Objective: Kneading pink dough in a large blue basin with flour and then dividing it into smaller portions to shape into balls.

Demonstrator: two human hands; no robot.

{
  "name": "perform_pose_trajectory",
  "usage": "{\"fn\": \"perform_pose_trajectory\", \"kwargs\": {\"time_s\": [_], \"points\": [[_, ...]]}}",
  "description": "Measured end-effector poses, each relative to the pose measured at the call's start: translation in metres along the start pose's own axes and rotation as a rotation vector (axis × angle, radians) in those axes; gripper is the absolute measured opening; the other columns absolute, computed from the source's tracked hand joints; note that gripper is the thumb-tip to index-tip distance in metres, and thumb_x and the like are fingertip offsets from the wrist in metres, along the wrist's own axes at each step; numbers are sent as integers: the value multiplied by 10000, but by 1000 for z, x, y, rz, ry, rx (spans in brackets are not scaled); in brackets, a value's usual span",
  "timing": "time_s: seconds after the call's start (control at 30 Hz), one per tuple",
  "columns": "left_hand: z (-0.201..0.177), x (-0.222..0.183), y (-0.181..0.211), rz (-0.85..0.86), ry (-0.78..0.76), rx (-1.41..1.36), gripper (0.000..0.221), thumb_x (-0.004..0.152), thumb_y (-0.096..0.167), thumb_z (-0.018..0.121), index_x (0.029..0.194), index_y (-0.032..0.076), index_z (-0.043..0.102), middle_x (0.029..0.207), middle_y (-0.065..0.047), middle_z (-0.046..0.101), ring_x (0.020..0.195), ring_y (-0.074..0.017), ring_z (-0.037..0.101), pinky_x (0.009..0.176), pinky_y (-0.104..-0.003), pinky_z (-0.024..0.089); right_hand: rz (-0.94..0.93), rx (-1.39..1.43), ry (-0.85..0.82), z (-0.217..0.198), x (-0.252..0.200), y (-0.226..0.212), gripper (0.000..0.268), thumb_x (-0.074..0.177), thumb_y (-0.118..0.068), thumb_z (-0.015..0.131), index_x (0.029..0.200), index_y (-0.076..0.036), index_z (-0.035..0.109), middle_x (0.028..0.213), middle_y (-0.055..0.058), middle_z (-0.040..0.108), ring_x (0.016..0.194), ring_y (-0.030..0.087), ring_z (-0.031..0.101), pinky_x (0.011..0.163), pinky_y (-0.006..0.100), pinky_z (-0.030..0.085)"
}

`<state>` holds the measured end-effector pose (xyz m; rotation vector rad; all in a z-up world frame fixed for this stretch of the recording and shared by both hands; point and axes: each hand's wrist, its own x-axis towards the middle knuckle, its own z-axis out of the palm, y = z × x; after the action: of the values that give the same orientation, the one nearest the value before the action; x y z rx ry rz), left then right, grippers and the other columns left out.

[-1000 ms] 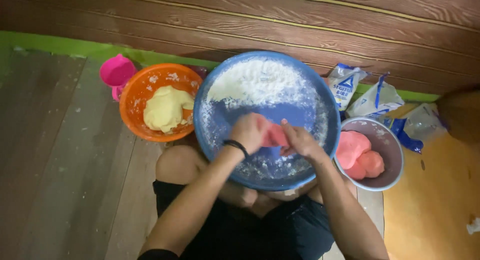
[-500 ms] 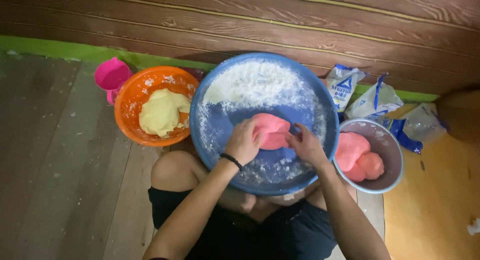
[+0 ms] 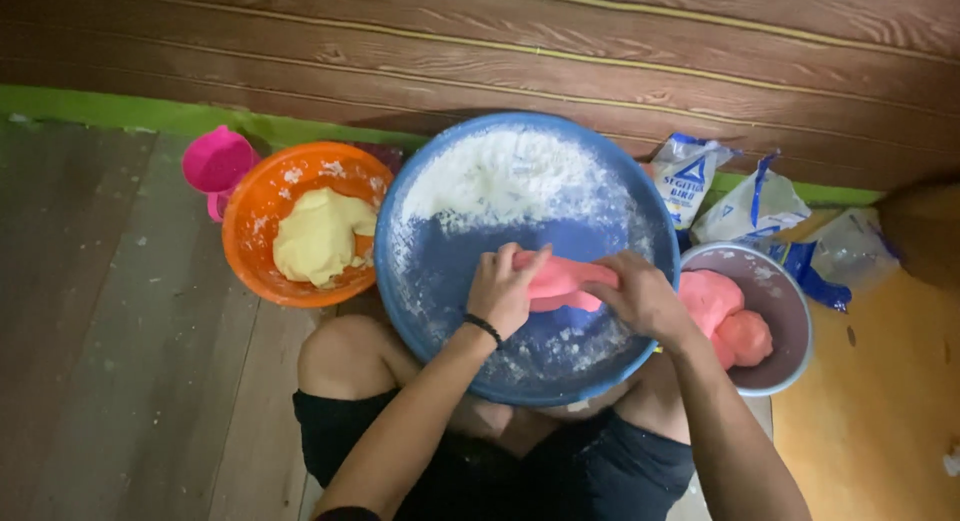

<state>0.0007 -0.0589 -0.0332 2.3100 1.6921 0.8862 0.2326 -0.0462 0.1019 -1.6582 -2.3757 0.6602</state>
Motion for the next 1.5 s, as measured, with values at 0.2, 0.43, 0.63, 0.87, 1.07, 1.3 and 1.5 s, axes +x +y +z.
{"fn": "perform_pose_trajectory", "kwargs": {"time_s": [0.2,0.43,0.63,0.87,1.07,1.3,1.5], "points": [[17,4,15,-38,-152,152,798,851,174,685,1551,361,350,1373,-127,427,1173,-393,506,813,-467,545,-17,-334,54,72,-28,55,622,910,-424,586,1478,-197,472,1334,95,506,1191,331,580,820,483,598],[-69,36,34,-83,-737,46,996,844,384,714,1645,283,130,1671,-197,107,1486,-558,192,1122,-655,361,-28,-268,-59,94,-2,10,1176,758,-553,809,1641,-88,187,1555,160,391,1461,383,359,1052,608,483],[-9,22,-3,72,-568,136,1259,656,591,874,1645,348,134,1690,-127,41,1502,-493,189,1197,-612,277,-102,-398,3,104,16,30,1125,751,-650,754,1590,-72,276,1494,131,415,1434,340,408,1086,550,476],[-47,57,-5,64,-681,-11,974,816,561,762,1601,271,263,1500,-162,363,1224,-464,571,1051,-469,563,-275,-191,79,83,20,40,766,900,-494,688,1461,-25,460,1210,181,627,1198,375,604,1029,522,501],[-66,18,-19,-58,-233,-512,512,964,409,662,1420,208,544,1332,-78,623,1240,-304,617,1066,-404,501,201,398,-238,20,5,7,464,975,-537,578,1186,-133,668,764,149,717,740,312,724,663,462,578],[16,0,-9,-204,2,-369,712,959,530,652,1468,79,441,1213,-219,588,1175,-392,626,1028,-485,524,638,597,-255,81,38,24,811,933,-784,495,922,-28,787,801,274,737,735,385,750,646,539,591],[38,40,19,-468,-72,-261,478,989,582,531,1299,219,492,1160,-76,571,1055,-320,694,884,-491,585,250,26,52,80,31,-24,621,1111,-554,265,1235,-140,712,1052,213,725,1106,413,683,924,550,558]]}}
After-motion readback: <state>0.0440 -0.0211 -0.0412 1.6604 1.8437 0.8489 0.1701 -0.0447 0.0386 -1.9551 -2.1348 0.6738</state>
